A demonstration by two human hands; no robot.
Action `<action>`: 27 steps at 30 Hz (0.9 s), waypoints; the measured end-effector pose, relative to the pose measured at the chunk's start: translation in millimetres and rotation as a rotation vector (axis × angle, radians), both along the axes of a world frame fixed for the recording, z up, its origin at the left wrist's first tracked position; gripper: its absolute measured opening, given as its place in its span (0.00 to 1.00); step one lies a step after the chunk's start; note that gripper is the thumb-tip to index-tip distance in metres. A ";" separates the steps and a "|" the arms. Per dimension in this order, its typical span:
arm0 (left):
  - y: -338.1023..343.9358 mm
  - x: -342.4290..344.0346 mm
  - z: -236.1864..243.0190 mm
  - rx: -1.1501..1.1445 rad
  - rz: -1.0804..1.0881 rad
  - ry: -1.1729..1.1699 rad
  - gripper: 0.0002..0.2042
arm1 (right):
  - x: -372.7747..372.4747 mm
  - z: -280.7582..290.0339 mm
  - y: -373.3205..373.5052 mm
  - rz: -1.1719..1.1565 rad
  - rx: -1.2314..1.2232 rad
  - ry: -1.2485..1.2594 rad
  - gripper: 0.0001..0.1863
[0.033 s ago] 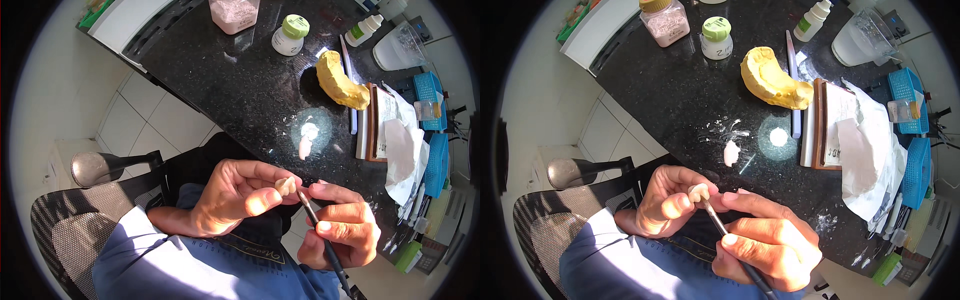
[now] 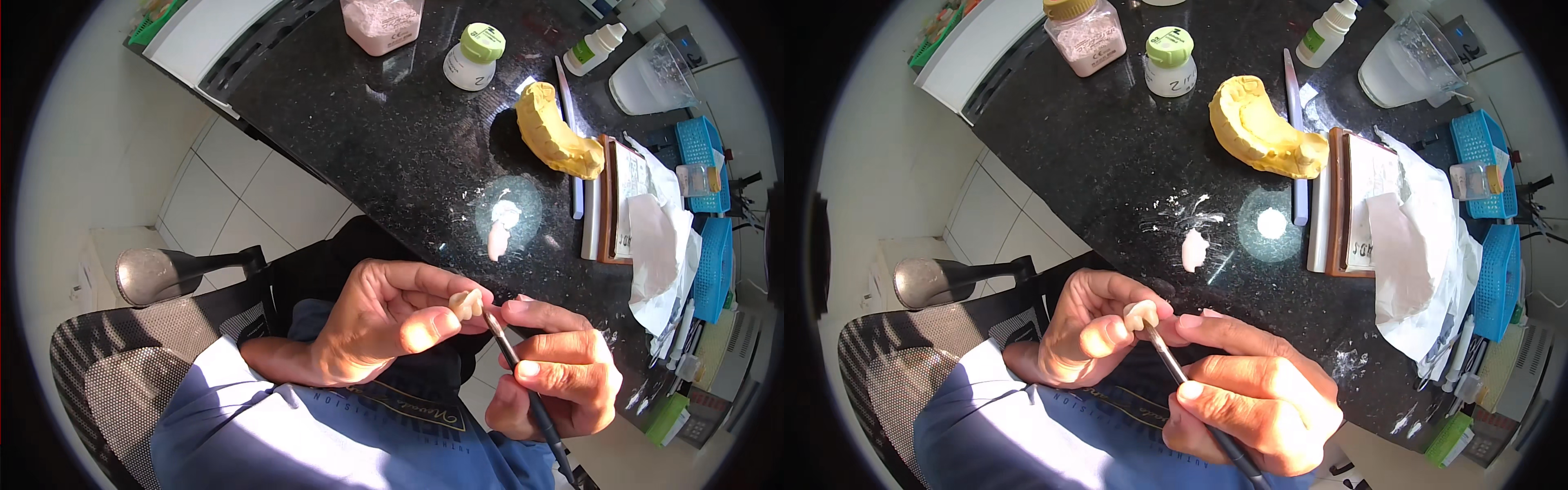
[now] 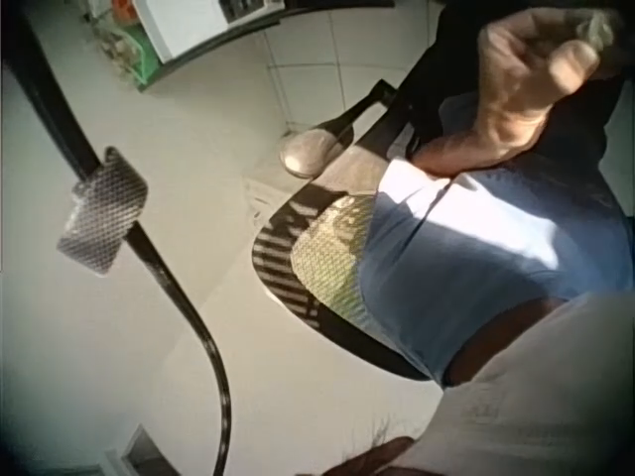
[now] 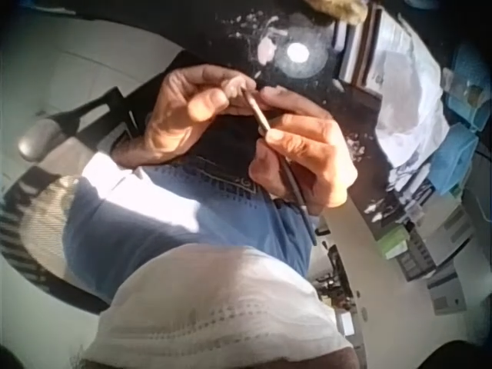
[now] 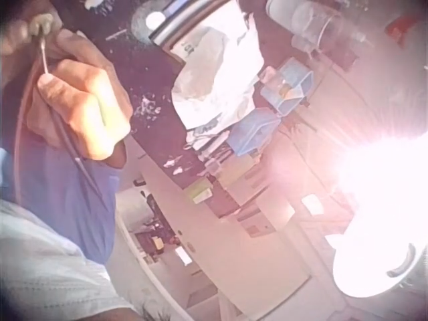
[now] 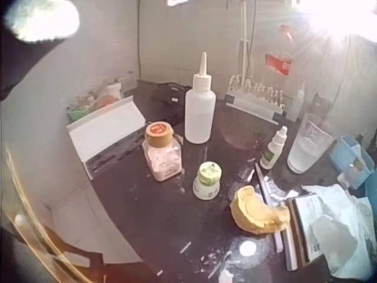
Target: Applying and shaping ceramic paste on a dental crown model using a small brush and spatula.
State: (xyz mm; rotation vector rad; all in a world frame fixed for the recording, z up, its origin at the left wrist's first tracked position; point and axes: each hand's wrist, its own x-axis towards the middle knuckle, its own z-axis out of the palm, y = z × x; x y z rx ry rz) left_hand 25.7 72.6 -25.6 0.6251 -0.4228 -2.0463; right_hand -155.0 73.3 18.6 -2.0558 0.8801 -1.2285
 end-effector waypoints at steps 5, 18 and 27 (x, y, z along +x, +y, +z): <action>-2.7 0.1 2.1 -0.009 -0.012 -0.020 0.16 | -4.1 3.3 -0.7 0.047 0.048 0.011 0.13; -1.5 -0.3 -0.8 -0.062 -0.012 -0.081 0.16 | -1.8 1.6 -3.4 0.023 0.014 0.014 0.12; -1.9 0.2 -0.2 -0.060 -0.028 -0.086 0.17 | -3.6 2.4 -3.8 0.044 0.015 0.011 0.12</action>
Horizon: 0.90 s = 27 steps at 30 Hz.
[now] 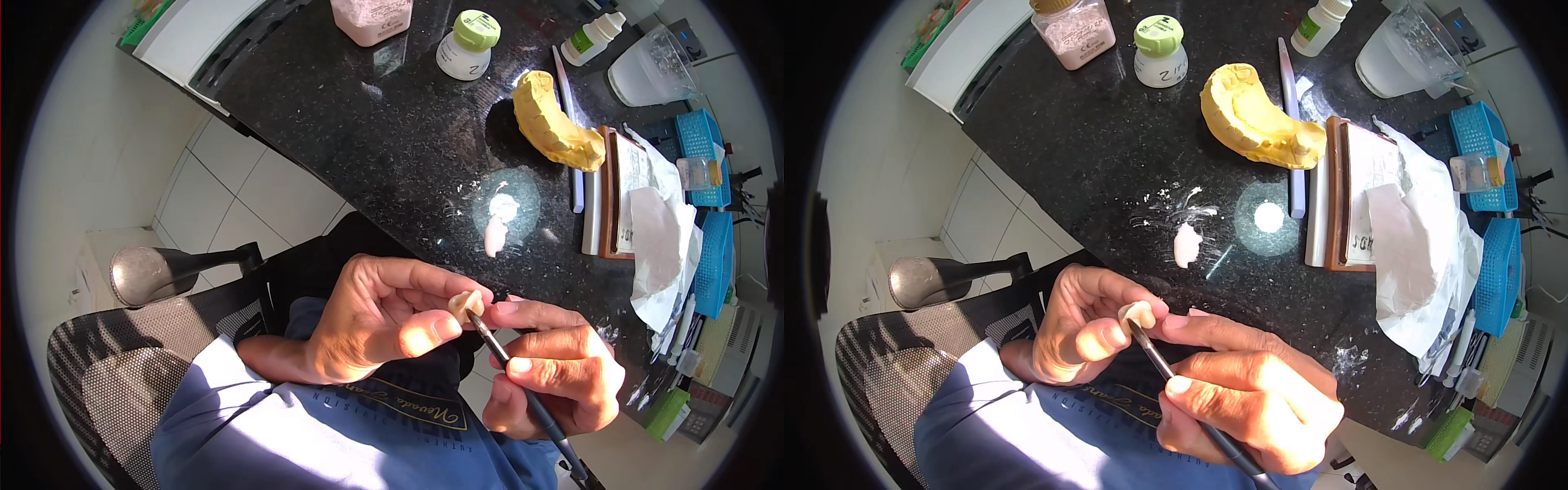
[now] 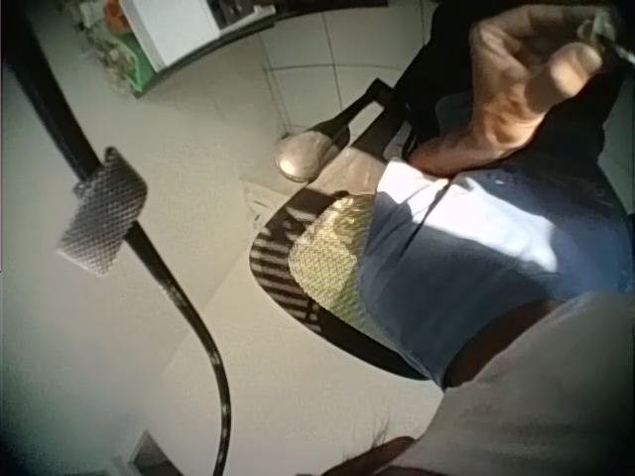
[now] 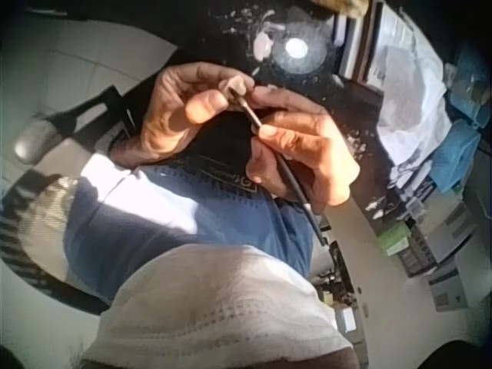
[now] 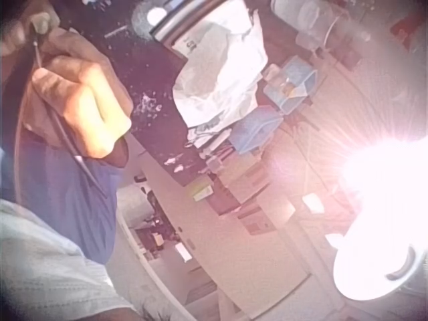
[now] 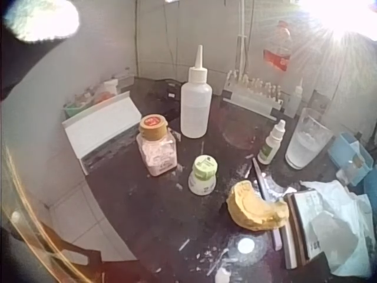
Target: Applying and shaping ceramic paste on a dental crown model using a small brush and spatula.
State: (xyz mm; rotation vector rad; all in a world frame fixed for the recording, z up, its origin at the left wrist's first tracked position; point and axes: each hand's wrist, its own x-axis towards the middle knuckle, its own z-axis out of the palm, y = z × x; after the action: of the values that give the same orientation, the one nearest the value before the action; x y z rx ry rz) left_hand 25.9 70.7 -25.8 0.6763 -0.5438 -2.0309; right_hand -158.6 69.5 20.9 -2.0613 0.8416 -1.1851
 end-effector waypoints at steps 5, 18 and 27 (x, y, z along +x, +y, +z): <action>0.0 0.2 -1.2 -0.004 0.015 0.050 0.15 | -3.0 1.1 -0.6 0.031 0.039 0.001 0.12; 11.3 -11.3 -6.6 -0.178 0.168 -0.070 0.17 | -65.5 19.6 33.4 -0.935 -0.460 0.207 0.20; -1.3 -46.9 40.5 -0.156 0.000 0.107 0.19 | -58.6 53.6 -25.2 -0.797 -0.395 0.764 0.29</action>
State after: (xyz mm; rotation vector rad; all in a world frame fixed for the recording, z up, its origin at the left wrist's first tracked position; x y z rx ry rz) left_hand -20.9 69.4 14.7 0.4718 -0.6313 -1.9880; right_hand -217.2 44.3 74.5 -2.6487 2.0710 -0.9430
